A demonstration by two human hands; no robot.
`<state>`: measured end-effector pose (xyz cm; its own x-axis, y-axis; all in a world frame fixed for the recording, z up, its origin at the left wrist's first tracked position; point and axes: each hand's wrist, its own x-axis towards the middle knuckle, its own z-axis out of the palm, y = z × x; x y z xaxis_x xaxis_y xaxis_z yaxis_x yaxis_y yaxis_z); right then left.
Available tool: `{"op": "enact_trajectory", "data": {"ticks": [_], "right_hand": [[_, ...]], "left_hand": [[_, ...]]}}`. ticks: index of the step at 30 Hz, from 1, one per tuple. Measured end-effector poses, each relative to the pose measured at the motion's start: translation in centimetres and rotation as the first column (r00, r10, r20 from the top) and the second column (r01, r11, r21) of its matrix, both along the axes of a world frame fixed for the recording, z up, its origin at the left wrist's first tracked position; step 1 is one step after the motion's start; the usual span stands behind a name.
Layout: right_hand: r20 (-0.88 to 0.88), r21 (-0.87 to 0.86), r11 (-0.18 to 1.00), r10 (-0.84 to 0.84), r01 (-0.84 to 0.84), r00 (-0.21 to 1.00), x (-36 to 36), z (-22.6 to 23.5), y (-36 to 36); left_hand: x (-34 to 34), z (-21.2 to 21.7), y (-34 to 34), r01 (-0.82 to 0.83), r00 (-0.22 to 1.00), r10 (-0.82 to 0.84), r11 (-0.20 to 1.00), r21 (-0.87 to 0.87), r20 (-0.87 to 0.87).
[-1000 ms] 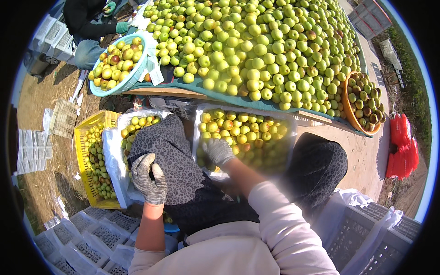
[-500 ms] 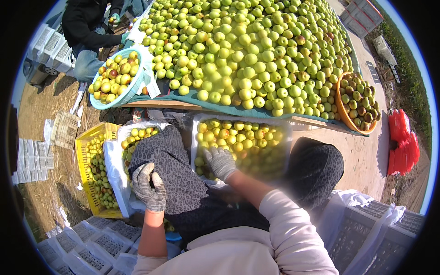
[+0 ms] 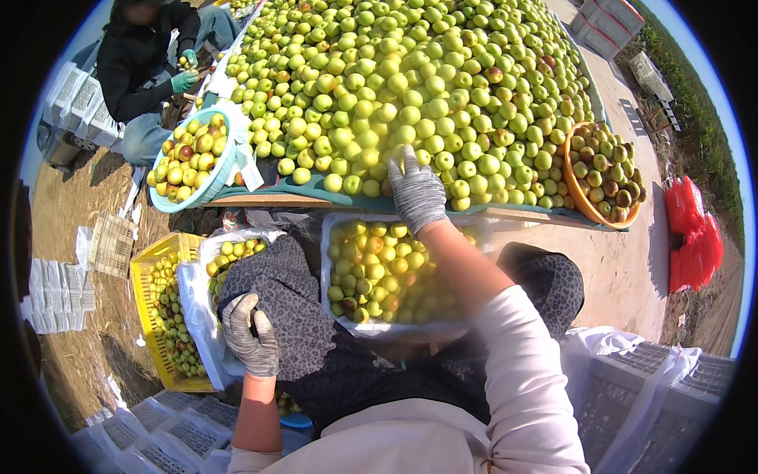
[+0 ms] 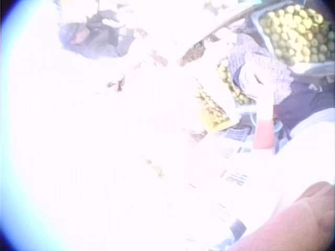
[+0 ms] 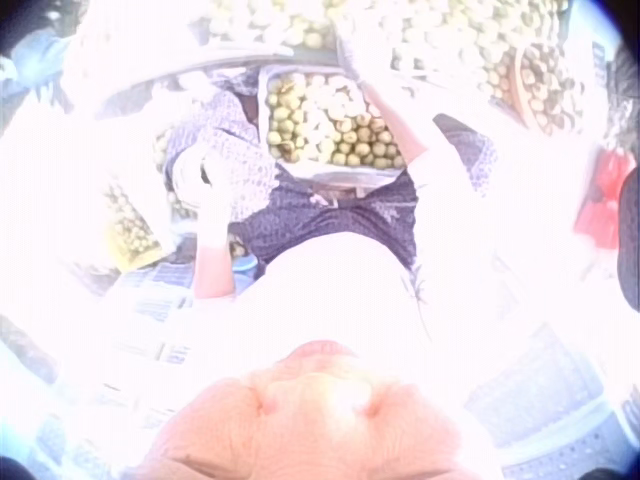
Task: The person sorts green plums by hand, picking them from a large pile on a table and placing them into white crates below. The person repeatedly reaches, selects, and transfers plums, occasionally adjusting the pile.
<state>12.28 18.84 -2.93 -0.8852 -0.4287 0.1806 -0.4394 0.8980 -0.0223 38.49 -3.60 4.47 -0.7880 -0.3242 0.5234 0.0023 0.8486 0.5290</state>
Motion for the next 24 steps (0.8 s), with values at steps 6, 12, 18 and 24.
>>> {"op": "enact_trajectory", "data": {"ticks": [6,12,18,24], "right_hand": [[-0.033,-0.443,0.895,0.040,-0.051,0.999,-2.1,2.2,1.2],[-0.287,-0.563,0.821,-0.089,-0.093,0.954,-7.9,5.4,7.2],[-0.377,-0.182,0.962,-0.260,0.204,0.889,-14.0,8.0,10.1],[-0.252,0.090,0.976,0.217,-0.201,0.943,-15.6,6.0,3.0]], "left_hand": [[-9.4,0.6,2.5,0.408,0.902,-0.429,0.810,0.420,-0.050],[-21.6,-2.1,8.7,0.391,0.726,-0.642,0.680,0.620,0.246],[-24.1,-4.3,11.5,0.570,0.721,-0.468,0.820,-0.055,0.511],[-26.1,-5.6,12.2,0.578,0.650,-0.328,0.799,-0.166,0.685]]}}
